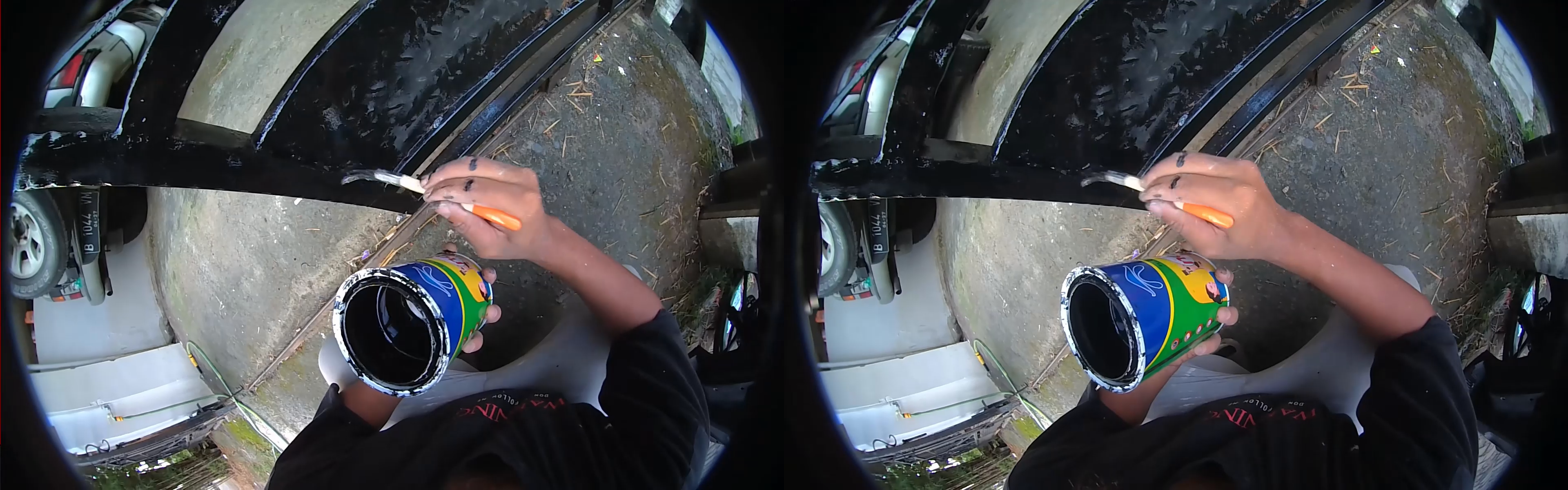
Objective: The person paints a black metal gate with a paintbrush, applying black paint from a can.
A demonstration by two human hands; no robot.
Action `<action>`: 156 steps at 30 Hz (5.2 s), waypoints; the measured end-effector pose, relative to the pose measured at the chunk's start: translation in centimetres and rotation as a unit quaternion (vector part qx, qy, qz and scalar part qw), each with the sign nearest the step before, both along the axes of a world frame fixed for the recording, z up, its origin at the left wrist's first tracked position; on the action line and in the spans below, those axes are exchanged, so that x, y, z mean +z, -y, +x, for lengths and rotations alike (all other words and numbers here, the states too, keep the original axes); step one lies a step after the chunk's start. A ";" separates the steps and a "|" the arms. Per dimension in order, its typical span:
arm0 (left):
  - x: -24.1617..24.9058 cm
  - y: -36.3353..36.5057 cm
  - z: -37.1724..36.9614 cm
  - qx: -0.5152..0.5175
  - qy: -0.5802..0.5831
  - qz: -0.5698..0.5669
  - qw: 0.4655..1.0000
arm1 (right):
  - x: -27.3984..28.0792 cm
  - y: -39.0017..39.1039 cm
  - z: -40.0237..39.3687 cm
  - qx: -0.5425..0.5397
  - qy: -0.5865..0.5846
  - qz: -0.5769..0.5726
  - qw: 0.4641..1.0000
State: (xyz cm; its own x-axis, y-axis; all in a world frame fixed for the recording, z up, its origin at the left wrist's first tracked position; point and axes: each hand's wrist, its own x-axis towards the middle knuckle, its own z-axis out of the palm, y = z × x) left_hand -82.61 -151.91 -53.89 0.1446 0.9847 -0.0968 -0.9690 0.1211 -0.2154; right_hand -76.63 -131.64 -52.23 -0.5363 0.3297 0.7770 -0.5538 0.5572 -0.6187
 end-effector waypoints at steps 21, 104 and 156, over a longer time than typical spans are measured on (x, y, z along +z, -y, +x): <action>0.8 0.2 0.0 -0.007 -0.047 -0.045 0.998 | 1.6 -0.1 -0.2 -0.006 -0.053 0.003 0.999; -0.2 -1.0 3.0 0.009 0.040 -0.001 0.999 | -7.7 -22.4 6.0 -0.357 -0.102 -0.235 0.899; 1.5 -2.5 3.3 -0.036 0.023 0.006 0.999 | -6.0 -1.9 1.0 0.001 0.055 -0.049 0.997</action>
State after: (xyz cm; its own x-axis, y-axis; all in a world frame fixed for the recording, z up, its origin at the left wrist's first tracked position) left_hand -79.30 -149.43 -52.43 0.2196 0.9725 -0.0775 -0.9468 0.1933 -0.2574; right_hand -75.67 -129.78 -58.22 -0.6176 0.4011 0.6765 -0.4794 0.4899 -0.7281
